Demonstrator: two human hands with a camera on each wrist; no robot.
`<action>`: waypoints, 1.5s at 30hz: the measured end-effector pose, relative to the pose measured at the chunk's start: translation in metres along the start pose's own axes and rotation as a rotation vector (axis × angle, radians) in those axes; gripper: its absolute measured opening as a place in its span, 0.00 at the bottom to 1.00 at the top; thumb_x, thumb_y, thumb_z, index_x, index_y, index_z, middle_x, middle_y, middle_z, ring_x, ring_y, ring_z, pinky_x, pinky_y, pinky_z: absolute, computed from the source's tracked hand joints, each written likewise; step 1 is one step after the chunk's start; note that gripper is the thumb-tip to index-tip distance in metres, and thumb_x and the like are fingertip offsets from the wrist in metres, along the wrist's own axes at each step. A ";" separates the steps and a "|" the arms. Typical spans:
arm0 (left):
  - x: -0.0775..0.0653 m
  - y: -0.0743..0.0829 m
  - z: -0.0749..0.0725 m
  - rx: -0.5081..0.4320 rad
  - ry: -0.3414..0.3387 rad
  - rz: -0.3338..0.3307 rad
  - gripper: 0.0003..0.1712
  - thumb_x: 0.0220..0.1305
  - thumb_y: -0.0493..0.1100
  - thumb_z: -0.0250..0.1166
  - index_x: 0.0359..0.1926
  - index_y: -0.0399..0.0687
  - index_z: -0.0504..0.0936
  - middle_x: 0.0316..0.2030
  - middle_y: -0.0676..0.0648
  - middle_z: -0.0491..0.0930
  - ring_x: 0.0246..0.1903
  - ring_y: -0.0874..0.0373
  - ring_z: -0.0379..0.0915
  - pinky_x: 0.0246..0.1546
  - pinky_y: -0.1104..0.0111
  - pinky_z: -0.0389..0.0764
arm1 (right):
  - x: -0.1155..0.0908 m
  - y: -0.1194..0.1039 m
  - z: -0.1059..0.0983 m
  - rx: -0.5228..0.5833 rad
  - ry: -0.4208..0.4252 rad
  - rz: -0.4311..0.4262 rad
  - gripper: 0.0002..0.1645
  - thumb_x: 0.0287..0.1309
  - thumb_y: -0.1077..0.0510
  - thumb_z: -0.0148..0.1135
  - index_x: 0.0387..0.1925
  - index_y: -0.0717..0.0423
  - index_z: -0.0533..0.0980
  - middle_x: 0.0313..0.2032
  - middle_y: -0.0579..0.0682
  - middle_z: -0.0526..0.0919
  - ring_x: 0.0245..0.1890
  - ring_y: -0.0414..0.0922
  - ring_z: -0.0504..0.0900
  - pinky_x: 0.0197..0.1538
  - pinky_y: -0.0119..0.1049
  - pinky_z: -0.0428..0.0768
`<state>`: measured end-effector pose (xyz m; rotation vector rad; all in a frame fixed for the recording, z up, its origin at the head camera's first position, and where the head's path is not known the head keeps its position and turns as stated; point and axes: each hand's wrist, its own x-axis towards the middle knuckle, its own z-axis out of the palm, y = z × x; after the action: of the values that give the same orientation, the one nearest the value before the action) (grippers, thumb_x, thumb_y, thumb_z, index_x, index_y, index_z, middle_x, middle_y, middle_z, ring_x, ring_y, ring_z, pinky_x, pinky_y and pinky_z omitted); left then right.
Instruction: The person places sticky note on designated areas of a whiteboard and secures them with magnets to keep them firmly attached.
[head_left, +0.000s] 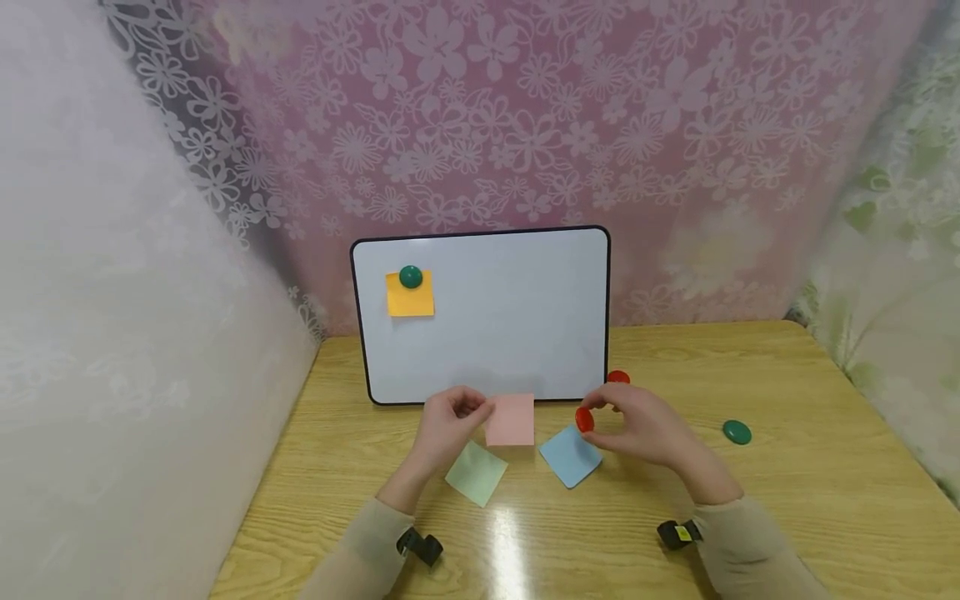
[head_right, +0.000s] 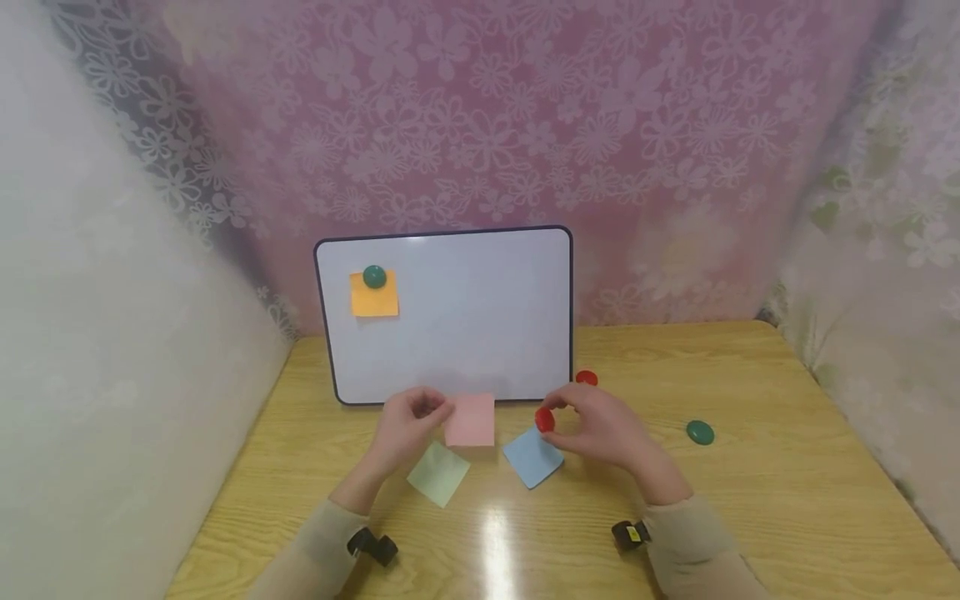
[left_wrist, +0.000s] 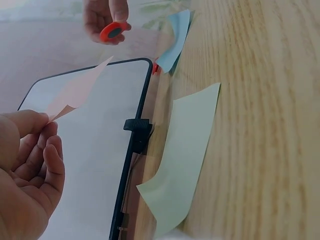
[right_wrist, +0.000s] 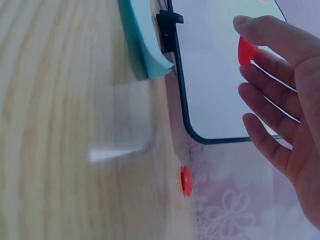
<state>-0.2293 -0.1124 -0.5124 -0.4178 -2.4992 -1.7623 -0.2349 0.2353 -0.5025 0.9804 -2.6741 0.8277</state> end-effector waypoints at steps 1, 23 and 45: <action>0.001 0.000 -0.001 0.007 0.002 0.001 0.07 0.72 0.47 0.74 0.40 0.49 0.90 0.33 0.52 0.86 0.32 0.57 0.79 0.34 0.69 0.81 | 0.002 -0.001 0.000 -0.001 0.007 -0.006 0.25 0.51 0.53 0.87 0.49 0.46 0.84 0.46 0.38 0.86 0.46 0.48 0.85 0.48 0.50 0.87; 0.020 0.002 -0.012 0.018 0.059 0.081 0.06 0.72 0.44 0.74 0.39 0.47 0.90 0.31 0.53 0.86 0.31 0.57 0.80 0.32 0.70 0.81 | 0.037 -0.026 0.001 -0.036 0.136 -0.060 0.22 0.52 0.53 0.86 0.47 0.48 0.86 0.44 0.41 0.87 0.45 0.42 0.83 0.45 0.44 0.86; 0.027 0.001 -0.014 0.042 0.105 0.047 0.07 0.72 0.47 0.74 0.40 0.49 0.91 0.32 0.53 0.86 0.32 0.57 0.81 0.33 0.69 0.80 | 0.058 -0.038 0.017 -0.007 0.241 -0.101 0.22 0.55 0.52 0.84 0.49 0.52 0.85 0.47 0.46 0.88 0.49 0.49 0.86 0.52 0.48 0.84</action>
<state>-0.2565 -0.1199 -0.5018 -0.3674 -2.4295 -1.6663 -0.2548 0.1707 -0.4803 0.9393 -2.4029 0.8555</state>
